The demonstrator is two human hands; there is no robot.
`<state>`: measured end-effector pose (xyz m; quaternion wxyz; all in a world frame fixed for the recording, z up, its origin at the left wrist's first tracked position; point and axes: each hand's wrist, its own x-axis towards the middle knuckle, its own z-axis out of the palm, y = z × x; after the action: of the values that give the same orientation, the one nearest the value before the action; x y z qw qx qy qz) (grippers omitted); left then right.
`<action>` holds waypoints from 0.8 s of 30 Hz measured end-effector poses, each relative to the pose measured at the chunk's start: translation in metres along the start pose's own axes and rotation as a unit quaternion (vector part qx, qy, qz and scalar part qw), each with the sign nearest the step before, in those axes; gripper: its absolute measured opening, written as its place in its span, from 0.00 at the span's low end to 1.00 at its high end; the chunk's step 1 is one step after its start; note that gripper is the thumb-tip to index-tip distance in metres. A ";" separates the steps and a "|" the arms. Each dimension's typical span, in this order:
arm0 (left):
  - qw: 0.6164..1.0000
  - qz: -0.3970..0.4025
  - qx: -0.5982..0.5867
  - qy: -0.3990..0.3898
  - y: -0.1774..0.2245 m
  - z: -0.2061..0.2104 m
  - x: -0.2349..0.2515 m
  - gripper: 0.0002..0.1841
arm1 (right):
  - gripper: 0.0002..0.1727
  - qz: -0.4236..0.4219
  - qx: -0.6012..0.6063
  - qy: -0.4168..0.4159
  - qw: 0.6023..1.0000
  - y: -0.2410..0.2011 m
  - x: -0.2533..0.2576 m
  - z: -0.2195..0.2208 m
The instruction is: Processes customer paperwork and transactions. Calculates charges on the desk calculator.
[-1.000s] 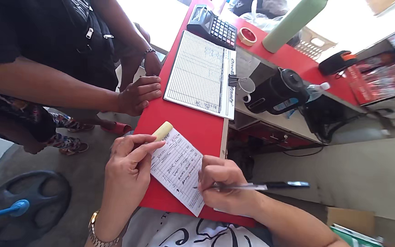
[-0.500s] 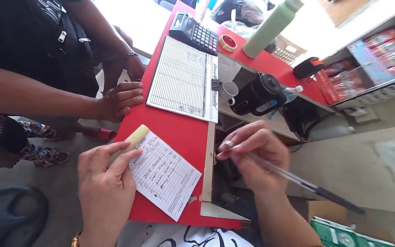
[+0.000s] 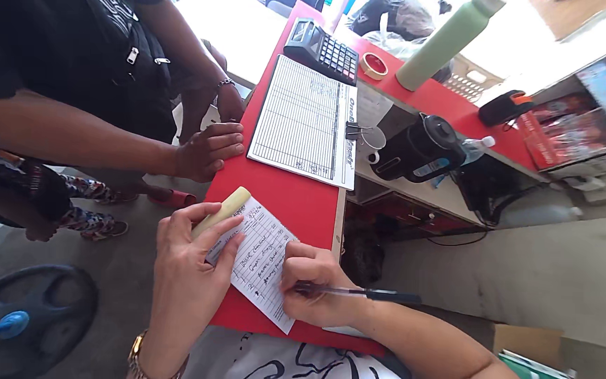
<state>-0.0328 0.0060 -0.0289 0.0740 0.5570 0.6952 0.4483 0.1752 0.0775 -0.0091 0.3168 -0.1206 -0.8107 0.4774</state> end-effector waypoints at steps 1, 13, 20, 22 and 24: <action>1.000 -0.001 0.002 -0.002 0.000 0.000 0.000 0.14 | 0.04 -0.006 -0.014 0.002 1.000 0.000 -0.001 0.002; 1.000 -0.002 -0.001 -0.005 0.000 -0.001 -0.001 0.12 | 0.06 0.005 -0.006 0.008 1.000 0.000 -0.001 -0.001; 1.000 -0.004 -0.005 -0.002 -0.001 0.000 -0.001 0.12 | 0.05 0.024 0.007 0.019 1.000 -0.001 0.000 -0.002; 1.000 -0.004 -0.005 -0.002 0.000 0.000 -0.001 0.12 | 0.06 0.018 -0.005 0.020 1.000 -0.001 -0.001 -0.001; 1.000 -0.004 -0.007 -0.002 0.000 0.000 -0.001 0.12 | 0.07 0.012 -0.011 0.015 1.000 -0.001 -0.002 0.000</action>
<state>-0.0329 0.0052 -0.0291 0.0808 0.5546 0.6940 0.4519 0.1770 0.0762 -0.0083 0.3224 -0.1408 -0.8094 0.4702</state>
